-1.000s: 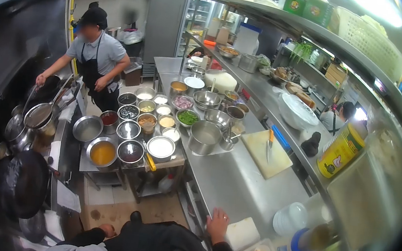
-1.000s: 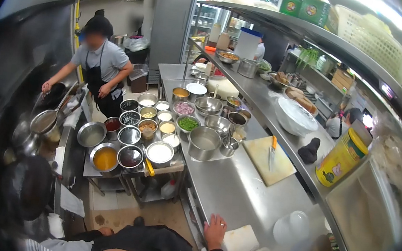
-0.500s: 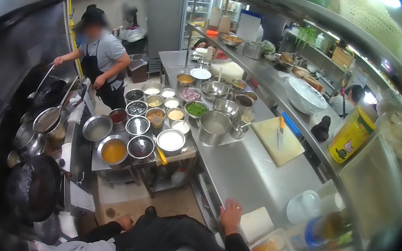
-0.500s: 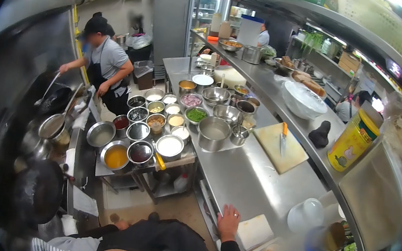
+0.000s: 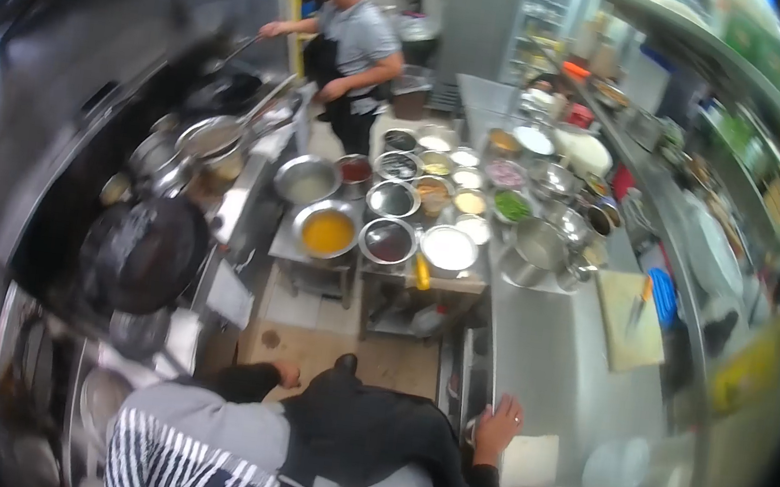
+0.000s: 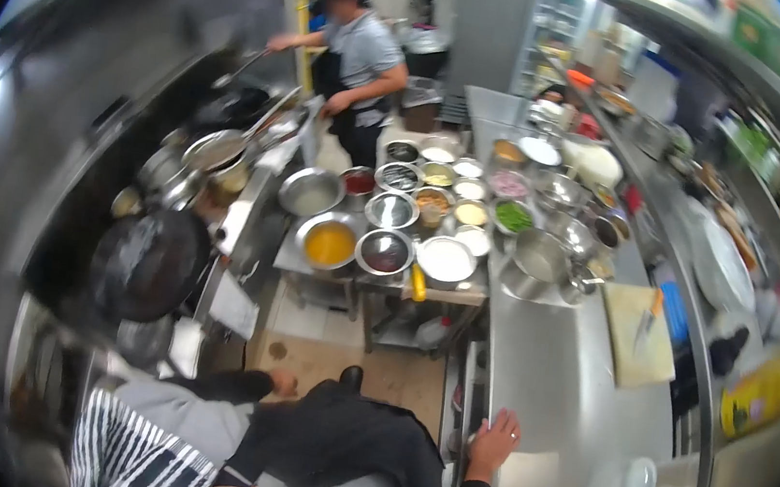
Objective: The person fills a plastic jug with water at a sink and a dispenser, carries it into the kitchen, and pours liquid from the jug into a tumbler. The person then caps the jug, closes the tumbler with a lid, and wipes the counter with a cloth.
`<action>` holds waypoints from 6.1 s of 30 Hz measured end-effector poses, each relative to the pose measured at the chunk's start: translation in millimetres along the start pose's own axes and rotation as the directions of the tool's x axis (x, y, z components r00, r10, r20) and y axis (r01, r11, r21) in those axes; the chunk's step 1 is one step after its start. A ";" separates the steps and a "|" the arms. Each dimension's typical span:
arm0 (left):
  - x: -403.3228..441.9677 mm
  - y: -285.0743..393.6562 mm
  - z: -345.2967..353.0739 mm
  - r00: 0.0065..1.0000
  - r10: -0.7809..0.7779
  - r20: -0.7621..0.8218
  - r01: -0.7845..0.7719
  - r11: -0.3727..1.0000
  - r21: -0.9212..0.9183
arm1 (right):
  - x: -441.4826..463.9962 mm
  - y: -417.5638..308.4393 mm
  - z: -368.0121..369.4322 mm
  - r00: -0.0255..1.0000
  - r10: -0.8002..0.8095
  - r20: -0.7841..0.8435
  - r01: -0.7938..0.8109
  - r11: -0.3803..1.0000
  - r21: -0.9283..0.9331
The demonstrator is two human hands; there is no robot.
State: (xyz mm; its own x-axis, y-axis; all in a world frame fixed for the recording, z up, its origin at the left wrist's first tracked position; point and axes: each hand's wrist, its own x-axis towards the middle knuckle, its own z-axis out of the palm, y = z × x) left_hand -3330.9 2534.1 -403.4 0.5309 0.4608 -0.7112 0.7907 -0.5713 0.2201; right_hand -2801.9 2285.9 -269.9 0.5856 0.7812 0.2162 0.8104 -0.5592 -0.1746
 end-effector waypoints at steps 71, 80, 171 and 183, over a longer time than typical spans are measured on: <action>-11.9 17.3 -7.3 0.999 0.006 0.050 -0.009 0.998 0.058 | -2.8 7.2 8.8 0.997 0.058 0.051 -0.059 0.998 0.031; -16.5 26.0 -13.5 0.994 0.035 0.102 -0.034 0.999 -0.014 | -1.2 11.5 10.6 0.999 0.024 0.025 -0.025 1.000 0.013; -28.0 22.0 -32.4 0.993 0.096 0.069 -0.097 0.995 0.017 | -4.6 5.2 4.3 0.995 -0.024 -0.102 0.026 0.999 0.023; -28.1 16.3 -23.0 0.995 0.090 0.050 -0.091 0.995 0.028 | -1.8 0.2 -2.6 0.998 -0.003 -0.055 0.004 1.000 0.018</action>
State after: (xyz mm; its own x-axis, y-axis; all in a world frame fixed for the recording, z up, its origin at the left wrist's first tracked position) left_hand -3325.9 2527.5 -364.5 0.5837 0.3732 -0.7211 0.7303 -0.6295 0.2653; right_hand -2802.9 2283.7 -267.8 0.5833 0.7662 0.2696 0.8122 -0.5513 -0.1907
